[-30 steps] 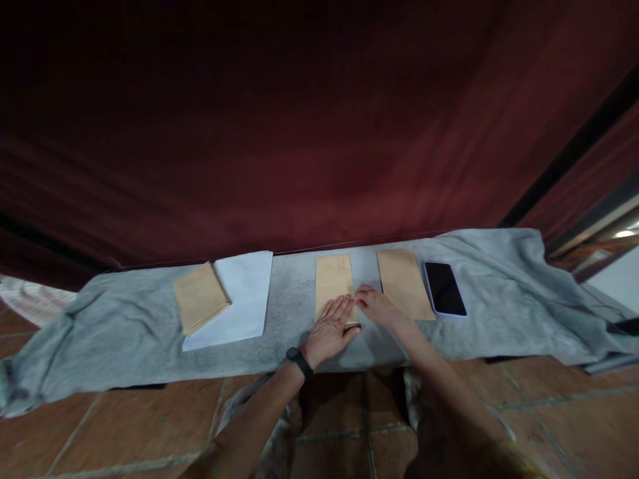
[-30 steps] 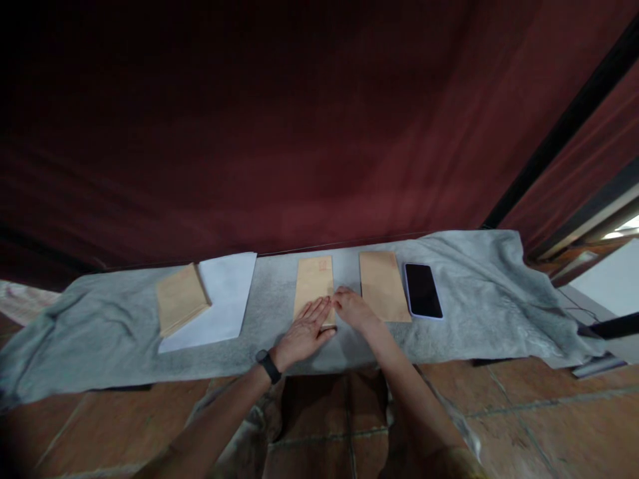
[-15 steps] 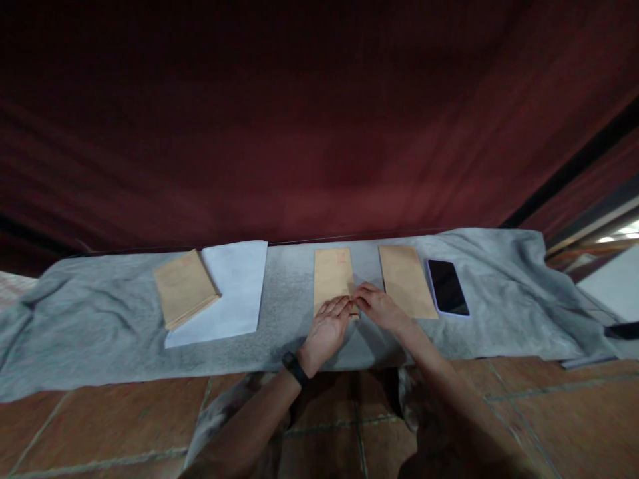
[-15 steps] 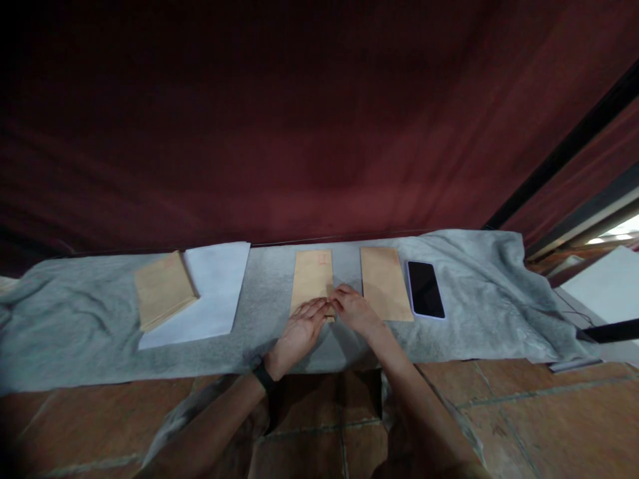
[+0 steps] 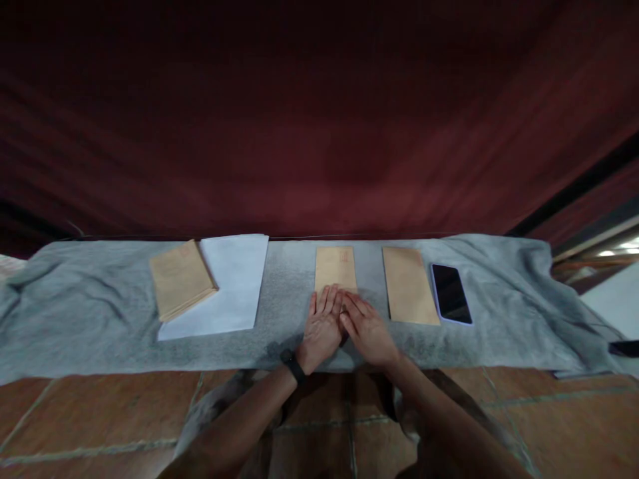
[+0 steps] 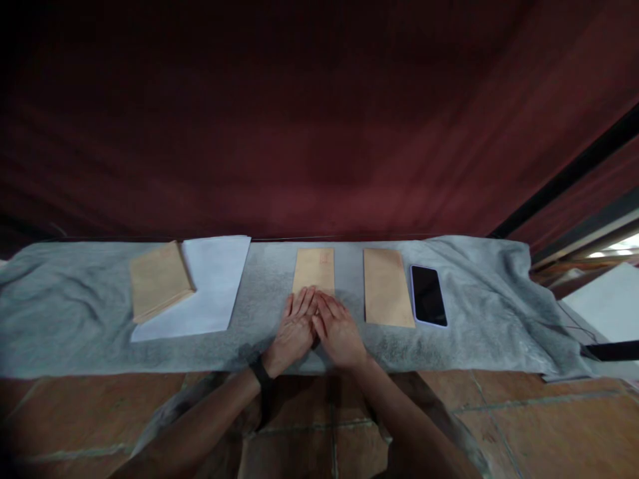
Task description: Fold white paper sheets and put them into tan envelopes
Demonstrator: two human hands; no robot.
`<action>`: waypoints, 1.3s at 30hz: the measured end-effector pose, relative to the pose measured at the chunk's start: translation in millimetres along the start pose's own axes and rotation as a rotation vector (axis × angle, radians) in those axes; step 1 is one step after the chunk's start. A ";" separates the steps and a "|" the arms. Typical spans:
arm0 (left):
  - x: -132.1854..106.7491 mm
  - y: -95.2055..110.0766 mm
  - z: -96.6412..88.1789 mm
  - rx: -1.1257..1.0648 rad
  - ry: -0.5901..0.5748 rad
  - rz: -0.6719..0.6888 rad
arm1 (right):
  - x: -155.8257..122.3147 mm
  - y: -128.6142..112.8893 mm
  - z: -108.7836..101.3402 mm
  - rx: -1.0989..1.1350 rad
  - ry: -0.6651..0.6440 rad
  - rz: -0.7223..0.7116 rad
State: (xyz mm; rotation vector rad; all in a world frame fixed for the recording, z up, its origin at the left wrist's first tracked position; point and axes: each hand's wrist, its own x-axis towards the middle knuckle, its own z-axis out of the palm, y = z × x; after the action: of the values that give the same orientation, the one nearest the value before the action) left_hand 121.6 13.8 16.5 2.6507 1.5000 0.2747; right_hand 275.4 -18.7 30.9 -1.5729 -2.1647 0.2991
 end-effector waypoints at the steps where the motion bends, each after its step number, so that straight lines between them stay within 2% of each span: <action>1: -0.8 -0.9 1.4 0.008 -0.007 -0.003 | -4.2 -3.5 6.6 -0.021 0.013 -0.014; 4: -2.1 -2.6 3.0 0.023 -0.004 -0.017 | -15.5 -6.4 22.9 -0.102 0.048 -0.029; 7: -1.7 -4.5 1.1 0.014 0.000 -0.026 | -22.5 -0.6 28.8 -0.155 0.073 -0.031; 18: -11.9 -25.2 -5.8 0.004 0.038 -0.113 | -29.3 9.3 23.9 -0.217 0.070 0.017; 25: -13.7 -26.0 -6.1 0.015 0.044 -0.152 | -26.8 10.3 20.9 -0.206 0.080 0.091; 28: -12.8 -25.1 -5.4 0.017 0.047 -0.149 | -24.2 -1.1 19.4 -0.175 0.098 0.037; 32: -12.6 -26.5 -4.6 0.032 0.027 -0.150 | -27.0 -17.8 22.6 -0.147 0.039 -0.115; 39: -5.2 -30.2 -9.4 0.014 0.008 -0.121 | -33.9 -16.4 25.1 -0.175 0.071 -0.142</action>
State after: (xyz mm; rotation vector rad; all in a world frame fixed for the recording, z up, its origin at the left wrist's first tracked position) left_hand 91.6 24.8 20.3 2.5593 1.6626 0.2668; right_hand 258.3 -53.9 8.1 -1.4857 -2.2841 0.0090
